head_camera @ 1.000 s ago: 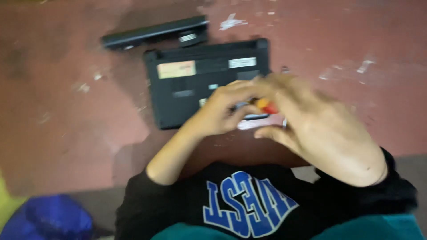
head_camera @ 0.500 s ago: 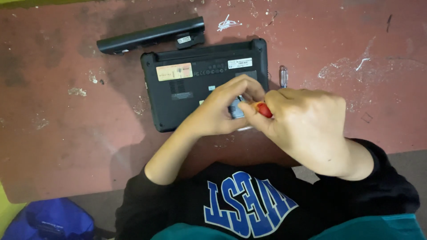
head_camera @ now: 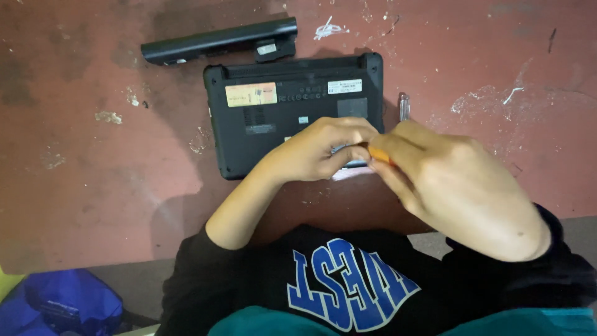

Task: Disassembling and inspecting the internal components of a laptop using a screwdriver

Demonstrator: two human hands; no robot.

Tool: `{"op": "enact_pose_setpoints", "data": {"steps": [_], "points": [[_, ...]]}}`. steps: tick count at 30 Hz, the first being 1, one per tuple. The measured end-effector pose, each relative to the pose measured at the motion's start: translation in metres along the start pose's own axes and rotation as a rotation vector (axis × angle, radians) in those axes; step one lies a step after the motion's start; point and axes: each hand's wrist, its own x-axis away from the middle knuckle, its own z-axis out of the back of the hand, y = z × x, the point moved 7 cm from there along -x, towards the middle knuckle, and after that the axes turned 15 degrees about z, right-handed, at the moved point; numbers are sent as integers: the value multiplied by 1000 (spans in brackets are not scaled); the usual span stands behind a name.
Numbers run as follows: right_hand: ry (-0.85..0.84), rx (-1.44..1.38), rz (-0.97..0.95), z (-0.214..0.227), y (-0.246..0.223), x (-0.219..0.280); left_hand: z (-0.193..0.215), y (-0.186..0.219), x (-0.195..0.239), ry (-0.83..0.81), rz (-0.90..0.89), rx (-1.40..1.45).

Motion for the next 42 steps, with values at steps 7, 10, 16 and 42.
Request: {"op": "enact_pose_setpoints", "data": {"steps": [7, 10, 16, 42], "points": [[39, 749, -325, -42, 12, 14, -1, 1, 3, 118, -42, 25], [114, 797, -391, -39, 13, 20, 9, -5, 2, 266, 144, -43], [-135, 399, -208, -9, 5, 2, 14, 3, 3, 140, 93, -74], [158, -102, -192, -26, 9, 15, 40, -11, 108, 455, -36, -931]]}}
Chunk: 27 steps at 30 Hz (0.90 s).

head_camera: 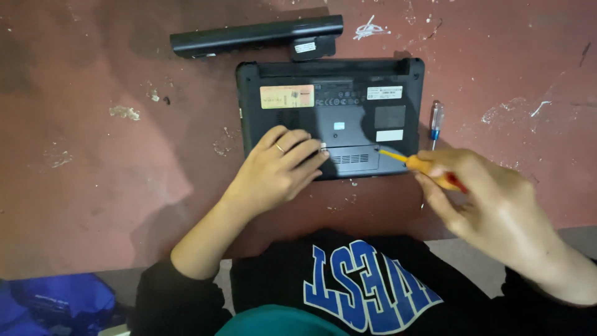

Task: Disassembling and inspecting the internal components of a laptop using a screwdriver

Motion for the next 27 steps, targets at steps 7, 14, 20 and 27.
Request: {"op": "enact_pose_setpoints", "data": {"steps": [7, 14, 20, 27], "points": [[280, -194, 110, -17, -29, -16, 6, 5, 6, 30, -45, -76], [286, -235, 159, -25, -43, -36, 2, 2, 9, 26, -10, -111], [228, -168, 147, -24, -46, -37, 0, 1, 9, 8, 8, -107], [-169, -227, 307, -27, -57, -48, 3, 4, 7, 48, 0, -113]]}}
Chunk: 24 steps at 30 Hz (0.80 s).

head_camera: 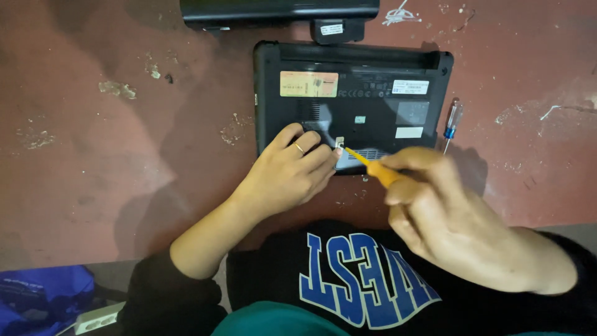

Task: Disassembling and inspecting the internal components of a laptop using a screwdriver

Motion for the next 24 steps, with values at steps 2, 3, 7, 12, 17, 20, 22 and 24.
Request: {"op": "enact_pose_setpoints", "data": {"steps": [2, 3, 7, 12, 17, 20, 22, 24], "points": [[-65, 99, 86, 0, -7, -7, 1, 0, -1, 11, 0, 6], [-134, 195, 172, -2, -13, -11, 2, 0, -1, 21, 5, 14], [-148, 308, 18, 6, -8, -7, -3, -1, 1, -20, -10, -24], [-122, 935, -18, 1, -7, -2, 0, -3, 0, -28, -3, 35], [-205, 1111, -204, -3, 7, 9, 2, -8, -7, -76, 20, 151], [-177, 1146, -324, -2, 11, 5, 18, 3, -23, 36, 92, 378], [-162, 1150, -395, -3, 13, 5, 22, 12, -34, 90, 129, 457], [-155, 1160, -382, -6, 13, 2, 17, 12, -45, 42, 199, 690]]}}
